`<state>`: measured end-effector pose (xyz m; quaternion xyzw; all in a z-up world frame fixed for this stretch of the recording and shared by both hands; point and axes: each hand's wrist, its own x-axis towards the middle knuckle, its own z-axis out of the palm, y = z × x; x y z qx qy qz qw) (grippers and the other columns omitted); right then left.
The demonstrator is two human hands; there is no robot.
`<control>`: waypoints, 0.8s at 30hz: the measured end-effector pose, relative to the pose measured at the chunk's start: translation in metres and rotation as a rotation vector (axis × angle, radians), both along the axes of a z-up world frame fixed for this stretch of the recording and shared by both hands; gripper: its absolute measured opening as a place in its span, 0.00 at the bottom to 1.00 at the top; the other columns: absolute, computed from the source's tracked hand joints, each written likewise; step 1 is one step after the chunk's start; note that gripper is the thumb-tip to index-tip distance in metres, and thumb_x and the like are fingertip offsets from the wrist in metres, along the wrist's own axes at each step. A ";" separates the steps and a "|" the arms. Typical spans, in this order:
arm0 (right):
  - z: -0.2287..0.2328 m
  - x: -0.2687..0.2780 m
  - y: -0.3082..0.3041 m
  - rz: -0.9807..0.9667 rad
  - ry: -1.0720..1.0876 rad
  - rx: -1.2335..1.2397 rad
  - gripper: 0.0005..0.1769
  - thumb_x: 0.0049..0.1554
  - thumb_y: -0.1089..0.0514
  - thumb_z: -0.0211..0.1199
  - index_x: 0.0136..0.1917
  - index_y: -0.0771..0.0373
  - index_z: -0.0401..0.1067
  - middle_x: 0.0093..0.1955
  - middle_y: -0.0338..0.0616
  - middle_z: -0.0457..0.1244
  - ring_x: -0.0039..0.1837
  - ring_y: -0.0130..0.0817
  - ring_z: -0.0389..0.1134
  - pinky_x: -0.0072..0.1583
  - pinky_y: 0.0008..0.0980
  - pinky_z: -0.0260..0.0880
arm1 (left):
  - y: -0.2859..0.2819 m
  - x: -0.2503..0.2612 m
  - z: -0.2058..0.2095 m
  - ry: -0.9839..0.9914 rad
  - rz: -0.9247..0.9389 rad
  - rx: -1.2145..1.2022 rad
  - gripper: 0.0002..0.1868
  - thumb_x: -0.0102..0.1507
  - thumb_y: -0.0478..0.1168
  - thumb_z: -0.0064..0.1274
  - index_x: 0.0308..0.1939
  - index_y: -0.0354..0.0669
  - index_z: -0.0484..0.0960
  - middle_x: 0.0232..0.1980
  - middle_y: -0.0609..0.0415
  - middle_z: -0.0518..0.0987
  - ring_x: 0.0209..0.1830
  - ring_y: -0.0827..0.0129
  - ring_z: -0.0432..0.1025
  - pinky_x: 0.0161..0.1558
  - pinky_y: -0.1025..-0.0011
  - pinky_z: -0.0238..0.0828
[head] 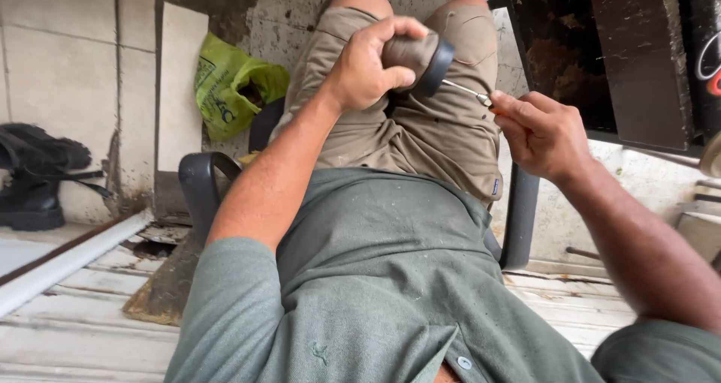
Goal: Hand-stitching the sole of a shoe using a stitching awl and thread at a repair bench.
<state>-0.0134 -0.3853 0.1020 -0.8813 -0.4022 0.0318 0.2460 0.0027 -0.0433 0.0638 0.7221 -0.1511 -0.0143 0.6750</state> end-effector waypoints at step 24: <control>0.006 -0.014 0.049 -0.310 0.504 0.075 0.15 0.60 0.57 0.63 0.60 0.47 0.80 0.32 0.45 0.68 0.36 0.48 0.72 0.39 0.43 0.70 | -0.016 -0.004 -0.050 0.526 0.177 0.125 0.31 0.50 0.39 0.76 0.57 0.61 0.84 0.62 0.54 0.81 0.69 0.60 0.70 0.68 0.64 0.66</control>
